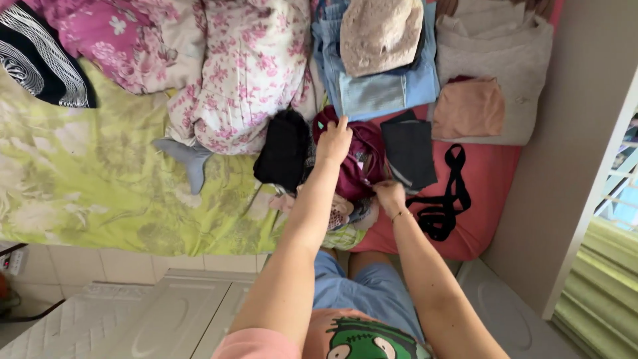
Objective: Taking clothes out of a closet and sorting them on a bed.
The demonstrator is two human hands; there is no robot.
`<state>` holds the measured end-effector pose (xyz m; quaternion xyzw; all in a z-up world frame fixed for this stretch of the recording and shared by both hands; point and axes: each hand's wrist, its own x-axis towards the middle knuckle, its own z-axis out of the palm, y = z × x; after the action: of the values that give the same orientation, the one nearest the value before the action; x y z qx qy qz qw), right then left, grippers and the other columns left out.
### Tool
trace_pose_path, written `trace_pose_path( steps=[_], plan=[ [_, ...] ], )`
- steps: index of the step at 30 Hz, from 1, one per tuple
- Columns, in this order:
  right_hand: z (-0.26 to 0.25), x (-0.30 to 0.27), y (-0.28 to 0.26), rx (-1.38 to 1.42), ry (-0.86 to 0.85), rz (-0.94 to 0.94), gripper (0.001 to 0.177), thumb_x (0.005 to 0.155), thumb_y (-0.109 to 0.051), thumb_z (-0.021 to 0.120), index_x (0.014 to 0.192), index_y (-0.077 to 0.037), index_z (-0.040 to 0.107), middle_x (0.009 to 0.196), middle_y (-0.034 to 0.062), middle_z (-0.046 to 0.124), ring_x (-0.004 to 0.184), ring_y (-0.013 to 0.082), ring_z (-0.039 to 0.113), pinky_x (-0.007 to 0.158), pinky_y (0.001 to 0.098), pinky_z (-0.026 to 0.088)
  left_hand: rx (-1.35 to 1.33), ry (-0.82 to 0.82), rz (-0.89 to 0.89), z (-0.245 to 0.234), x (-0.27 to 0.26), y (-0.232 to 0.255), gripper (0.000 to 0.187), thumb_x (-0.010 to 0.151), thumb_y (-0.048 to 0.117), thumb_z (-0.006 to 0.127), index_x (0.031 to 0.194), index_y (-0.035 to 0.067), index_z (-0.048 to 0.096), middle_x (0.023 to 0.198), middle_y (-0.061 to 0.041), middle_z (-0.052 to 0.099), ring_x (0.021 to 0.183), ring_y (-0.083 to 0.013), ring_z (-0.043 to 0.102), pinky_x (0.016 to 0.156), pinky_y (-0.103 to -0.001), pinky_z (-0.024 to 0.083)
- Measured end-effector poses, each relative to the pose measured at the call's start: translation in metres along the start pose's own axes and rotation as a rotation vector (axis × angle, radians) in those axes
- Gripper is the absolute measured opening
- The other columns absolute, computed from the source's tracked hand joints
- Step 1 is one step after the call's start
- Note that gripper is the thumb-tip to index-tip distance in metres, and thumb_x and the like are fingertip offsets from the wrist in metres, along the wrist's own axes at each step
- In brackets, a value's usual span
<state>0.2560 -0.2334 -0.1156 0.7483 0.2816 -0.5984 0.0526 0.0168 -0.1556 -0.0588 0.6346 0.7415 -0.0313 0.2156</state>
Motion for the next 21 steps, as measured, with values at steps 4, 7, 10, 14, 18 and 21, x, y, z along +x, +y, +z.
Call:
trace_pose_path(
  steps=[4, 7, 10, 14, 18, 21],
  plan=[
    [-0.024, -0.038, -0.022, -0.486, 0.296, -0.356, 0.037, 0.082, -0.016, 0.081, 0.118, -0.011, 0.075, 0.108, 0.0125, 0.068, 0.098, 0.0346, 0.071, 0.082, 0.0441, 0.057, -0.204, -0.019, -0.103, -0.032, -0.022, -0.007, 0.027, 0.105, 0.020, 0.056, 0.130, 0.011, 0.062, 0.131, -0.014, 0.054, 0.109, -0.0374, 0.062, 0.084, -0.043, 0.057],
    [-0.048, -0.089, -0.071, -0.596, 0.469, -0.622, 0.046, 0.076, -0.011, 0.080, 0.121, -0.015, 0.071, 0.124, 0.0147, 0.058, 0.103, 0.0377, 0.067, 0.085, 0.0452, 0.056, -0.052, 0.218, 0.013, -0.087, -0.054, -0.012, 0.025, 0.094, 0.013, 0.060, 0.118, 0.009, 0.066, 0.134, -0.008, 0.053, 0.111, -0.0335, 0.061, 0.078, -0.042, 0.058],
    [-0.083, -0.127, -0.115, -0.531, 0.530, -0.854, 0.053, 0.074, -0.006, 0.077, 0.125, -0.015, 0.070, 0.130, 0.0170, 0.052, 0.106, 0.0389, 0.064, 0.087, 0.0451, 0.056, -0.008, 0.353, -0.035, -0.135, -0.086, -0.017, 0.032, 0.084, 0.011, 0.063, 0.116, 0.011, 0.067, 0.135, -0.007, 0.054, 0.110, -0.0329, 0.060, 0.080, -0.044, 0.055],
    [-0.127, -0.172, -0.179, -0.694, 0.313, -1.109, 0.051, 0.071, 0.000, 0.072, 0.119, -0.017, 0.079, 0.127, 0.0182, 0.056, 0.114, 0.0399, 0.062, 0.097, 0.0447, 0.054, -0.051, 0.174, -0.142, -0.189, -0.108, -0.031, 0.015, 0.101, 0.014, 0.061, 0.106, 0.012, 0.075, 0.136, -0.001, 0.059, 0.128, -0.0290, 0.056, 0.100, -0.042, 0.050],
    [-0.145, -0.248, -0.235, -0.710, 0.482, -1.126, 0.050, 0.072, -0.001, 0.072, 0.120, -0.015, 0.078, 0.128, 0.0209, 0.055, 0.112, 0.0416, 0.061, 0.094, 0.0466, 0.052, -0.107, 0.355, 0.149, -0.255, -0.133, -0.014, 0.016, 0.081, 0.013, 0.067, 0.076, 0.018, 0.081, 0.122, -0.002, 0.064, 0.118, -0.0310, 0.056, 0.099, -0.049, 0.046],
    [-0.148, -0.256, -0.255, -0.579, 0.676, -1.230, 0.043, 0.075, -0.001, 0.071, 0.117, -0.008, 0.074, 0.125, 0.0230, 0.055, 0.105, 0.0427, 0.061, 0.091, 0.0474, 0.052, -0.022, 0.713, 0.327, -0.270, -0.135, -0.018, 0.044, 0.062, 0.007, 0.060, 0.094, 0.025, 0.084, 0.107, -0.009, 0.065, 0.098, -0.0360, 0.058, 0.079, -0.052, 0.049]
  ],
)
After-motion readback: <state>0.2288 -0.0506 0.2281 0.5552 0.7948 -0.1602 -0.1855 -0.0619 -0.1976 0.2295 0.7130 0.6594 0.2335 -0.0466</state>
